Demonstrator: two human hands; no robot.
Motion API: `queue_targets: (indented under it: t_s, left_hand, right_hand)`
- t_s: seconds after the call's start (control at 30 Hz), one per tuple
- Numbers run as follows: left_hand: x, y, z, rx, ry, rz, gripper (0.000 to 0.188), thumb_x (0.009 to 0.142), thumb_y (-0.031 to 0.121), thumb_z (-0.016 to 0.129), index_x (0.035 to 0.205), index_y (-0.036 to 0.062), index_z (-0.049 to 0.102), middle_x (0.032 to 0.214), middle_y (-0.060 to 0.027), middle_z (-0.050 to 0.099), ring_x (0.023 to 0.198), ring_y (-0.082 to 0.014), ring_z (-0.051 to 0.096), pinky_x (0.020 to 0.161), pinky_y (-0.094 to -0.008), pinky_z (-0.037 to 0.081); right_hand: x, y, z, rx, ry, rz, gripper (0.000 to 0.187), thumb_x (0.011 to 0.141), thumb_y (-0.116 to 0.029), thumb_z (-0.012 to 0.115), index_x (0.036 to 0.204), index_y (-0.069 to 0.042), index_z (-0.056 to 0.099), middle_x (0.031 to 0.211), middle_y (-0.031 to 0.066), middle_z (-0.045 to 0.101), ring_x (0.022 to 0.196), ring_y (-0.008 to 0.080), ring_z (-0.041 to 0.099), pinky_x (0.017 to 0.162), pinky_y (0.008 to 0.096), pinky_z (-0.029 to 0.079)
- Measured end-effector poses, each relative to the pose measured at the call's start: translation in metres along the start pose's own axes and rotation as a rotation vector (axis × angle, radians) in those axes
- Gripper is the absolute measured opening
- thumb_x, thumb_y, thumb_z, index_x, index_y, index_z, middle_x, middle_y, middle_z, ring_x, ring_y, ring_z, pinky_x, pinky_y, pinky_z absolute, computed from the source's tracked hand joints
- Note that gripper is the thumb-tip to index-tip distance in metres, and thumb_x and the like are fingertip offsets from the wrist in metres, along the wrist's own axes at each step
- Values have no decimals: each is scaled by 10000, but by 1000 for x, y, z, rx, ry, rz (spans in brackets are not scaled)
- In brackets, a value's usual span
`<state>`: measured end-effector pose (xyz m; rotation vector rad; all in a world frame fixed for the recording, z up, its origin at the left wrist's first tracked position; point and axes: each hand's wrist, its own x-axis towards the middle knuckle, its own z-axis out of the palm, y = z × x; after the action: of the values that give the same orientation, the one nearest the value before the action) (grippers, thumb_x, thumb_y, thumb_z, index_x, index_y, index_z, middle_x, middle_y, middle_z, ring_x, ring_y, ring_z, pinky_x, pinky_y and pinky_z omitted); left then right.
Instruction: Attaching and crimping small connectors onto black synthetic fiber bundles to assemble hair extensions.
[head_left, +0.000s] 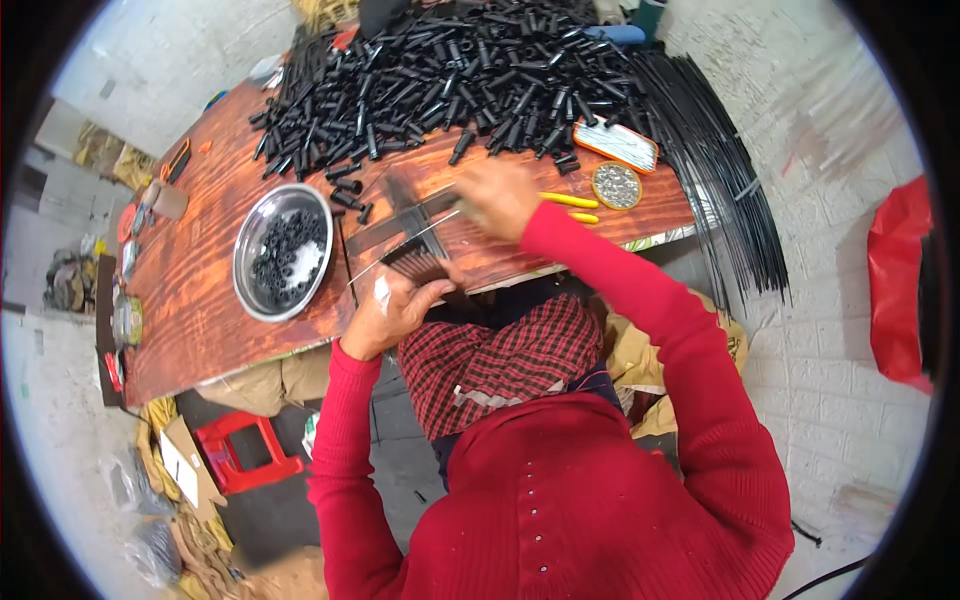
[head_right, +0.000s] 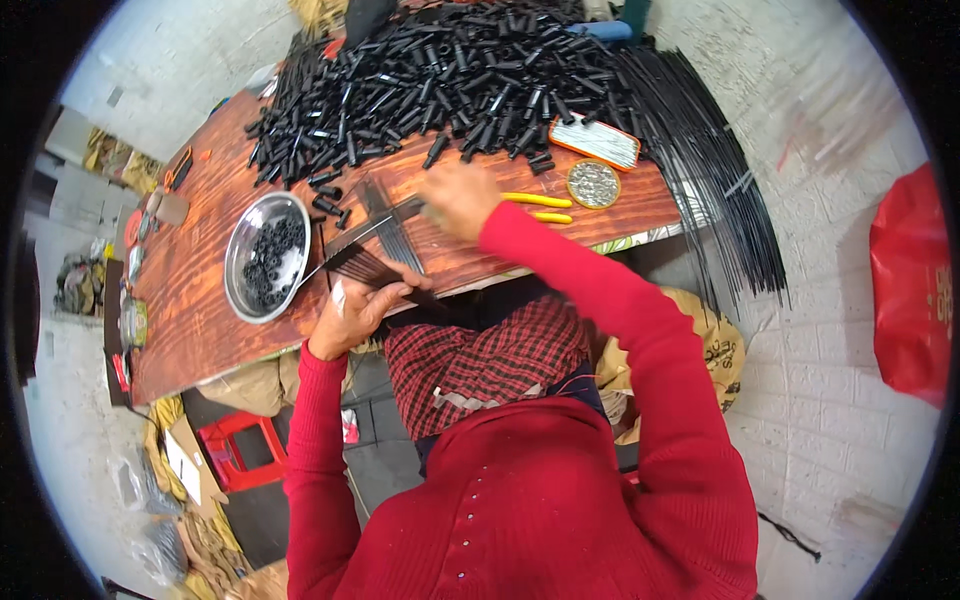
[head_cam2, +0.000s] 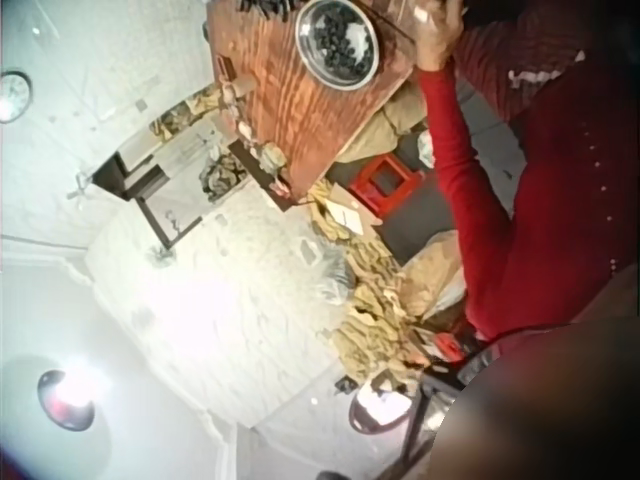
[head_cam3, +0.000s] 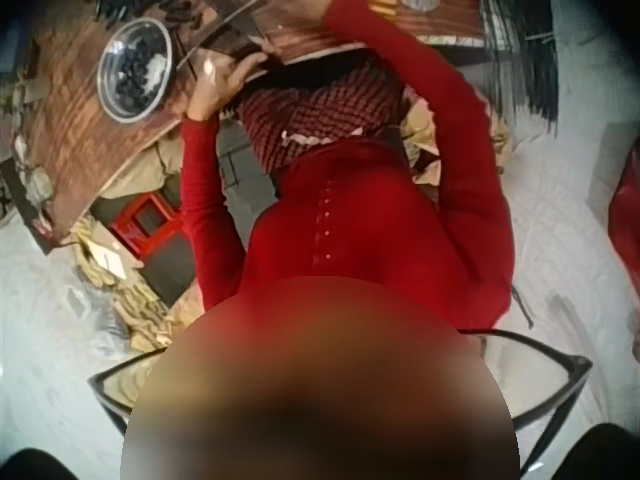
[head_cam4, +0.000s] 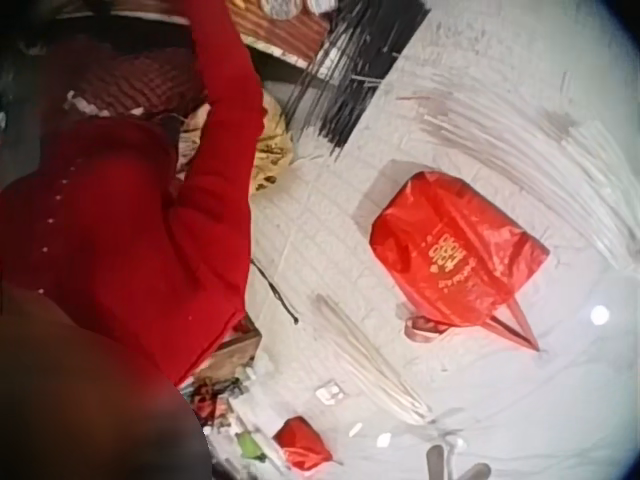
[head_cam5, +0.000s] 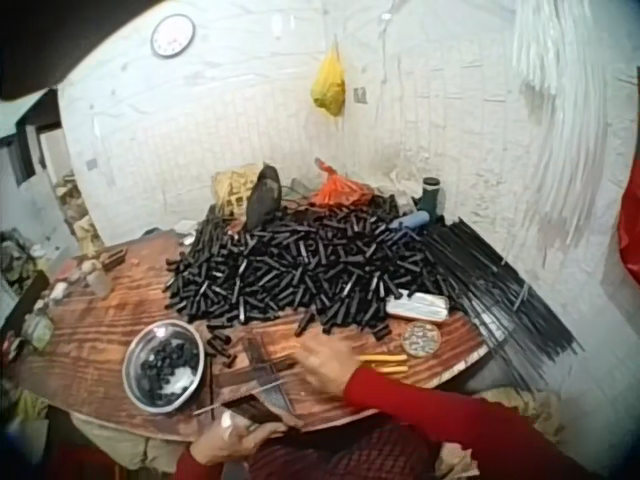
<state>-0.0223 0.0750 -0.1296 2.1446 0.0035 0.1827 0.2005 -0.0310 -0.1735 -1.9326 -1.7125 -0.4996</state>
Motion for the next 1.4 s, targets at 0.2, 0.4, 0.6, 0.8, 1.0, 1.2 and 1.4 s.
queue_targets:
  t_s: [0.2,0.4,0.6,0.8,1.0,1.2,1.4]
  left_hand:
    - [5,-7,-2,143,25,91,135,924,63,604,991,-36,665,957,-118,710,905,-254,682,826,-346,527]
    - [2,5,-3,113,55,152,204,917,167,648,1067,32,675,968,-173,685,913,-342,654,782,-391,504]
    - [-12,-21,26,22,107,81,291,897,176,690,1161,67,633,1091,-167,657,989,-343,644,848,-406,508]
    - [-7,-39,41,105,139,335,435,810,186,766,1218,137,622,1247,-119,591,1156,-363,546,967,-456,454]
    - [10,-52,30,159,168,321,526,786,243,730,1286,174,580,1378,-126,513,1324,-402,421,1061,-486,390]
    - [13,-61,40,581,277,233,522,866,311,650,1337,114,540,1549,-165,348,1411,-397,317,1149,-486,292]
    - [8,-64,41,466,222,86,559,868,381,630,1375,166,537,1615,-158,197,1462,-445,198,1169,-527,225]
  right_hand:
    - [-32,45,-51,-86,-50,200,320,801,-216,732,1082,-82,659,978,89,622,897,271,620,778,390,508]
    - [11,-45,-89,993,-368,105,414,783,-132,754,1152,4,626,1164,96,583,986,192,600,853,335,513]
    - [15,-72,-79,936,-197,-131,261,764,-126,762,982,-2,689,952,103,671,881,285,658,770,352,521]
    - [7,-82,-69,857,-101,-201,205,721,-131,725,909,-60,692,928,67,665,868,289,618,737,386,499]
    - [12,-85,-67,861,-40,-225,251,707,-143,743,937,-58,691,938,68,669,904,292,634,772,389,511]
    - [9,-88,-70,841,-23,-223,274,685,-146,751,943,-74,694,939,59,669,930,284,643,801,397,522]
    - [8,-88,-72,813,6,-205,271,688,-153,755,944,-88,692,944,64,667,923,279,644,793,403,522]
